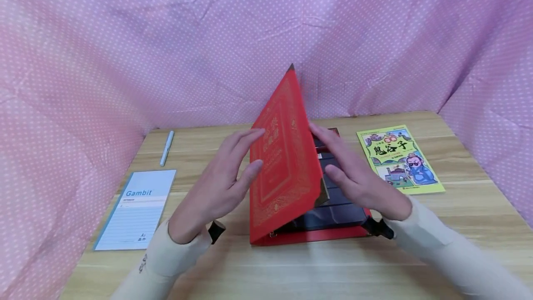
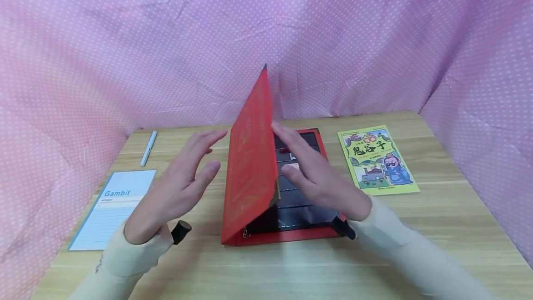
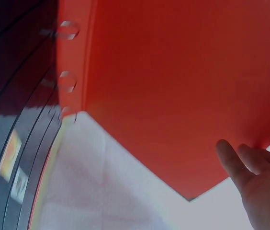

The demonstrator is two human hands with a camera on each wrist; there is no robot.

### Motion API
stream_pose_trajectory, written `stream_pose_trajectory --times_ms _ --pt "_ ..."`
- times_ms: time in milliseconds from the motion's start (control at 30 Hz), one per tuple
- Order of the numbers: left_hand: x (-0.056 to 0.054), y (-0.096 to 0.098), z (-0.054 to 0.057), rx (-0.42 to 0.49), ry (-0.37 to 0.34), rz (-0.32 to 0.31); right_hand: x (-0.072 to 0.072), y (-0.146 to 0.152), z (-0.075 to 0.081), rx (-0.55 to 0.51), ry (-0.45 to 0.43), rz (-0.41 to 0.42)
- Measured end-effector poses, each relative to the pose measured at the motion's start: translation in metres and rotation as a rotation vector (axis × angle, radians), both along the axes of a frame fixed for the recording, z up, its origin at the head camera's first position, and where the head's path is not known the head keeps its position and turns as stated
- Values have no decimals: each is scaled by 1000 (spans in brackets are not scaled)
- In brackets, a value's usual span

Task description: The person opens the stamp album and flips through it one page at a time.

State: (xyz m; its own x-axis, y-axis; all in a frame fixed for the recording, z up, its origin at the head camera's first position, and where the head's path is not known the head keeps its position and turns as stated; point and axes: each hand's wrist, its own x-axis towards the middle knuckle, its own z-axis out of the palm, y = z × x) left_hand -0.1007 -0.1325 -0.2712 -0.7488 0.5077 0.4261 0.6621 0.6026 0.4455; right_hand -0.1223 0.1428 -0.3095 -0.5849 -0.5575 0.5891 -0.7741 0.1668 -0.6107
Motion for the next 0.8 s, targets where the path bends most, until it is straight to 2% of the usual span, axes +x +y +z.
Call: stream_pose_trajectory --times_ms 100,200,333,433,533,700,800 --pt "-1 10 14 8 93 -74 3 -17 -1 -42 -29 65" --pt "-4 17 21 14 139 -109 8 -32 -5 -33 -17 103" --pt "-5 18 23 6 180 -108 14 -45 -13 14 5 151" --pt "-3 12 24 -6 193 -76 17 -48 -17 56 -24 179" --pt "5 -2 28 -17 187 -25 16 -44 -22 160 -77 95" --pt "23 -41 35 -16 198 73 11 -20 -46 469 -184 -233" --pt "33 -64 34 -12 216 141 7 -2 -66 620 -248 -360"
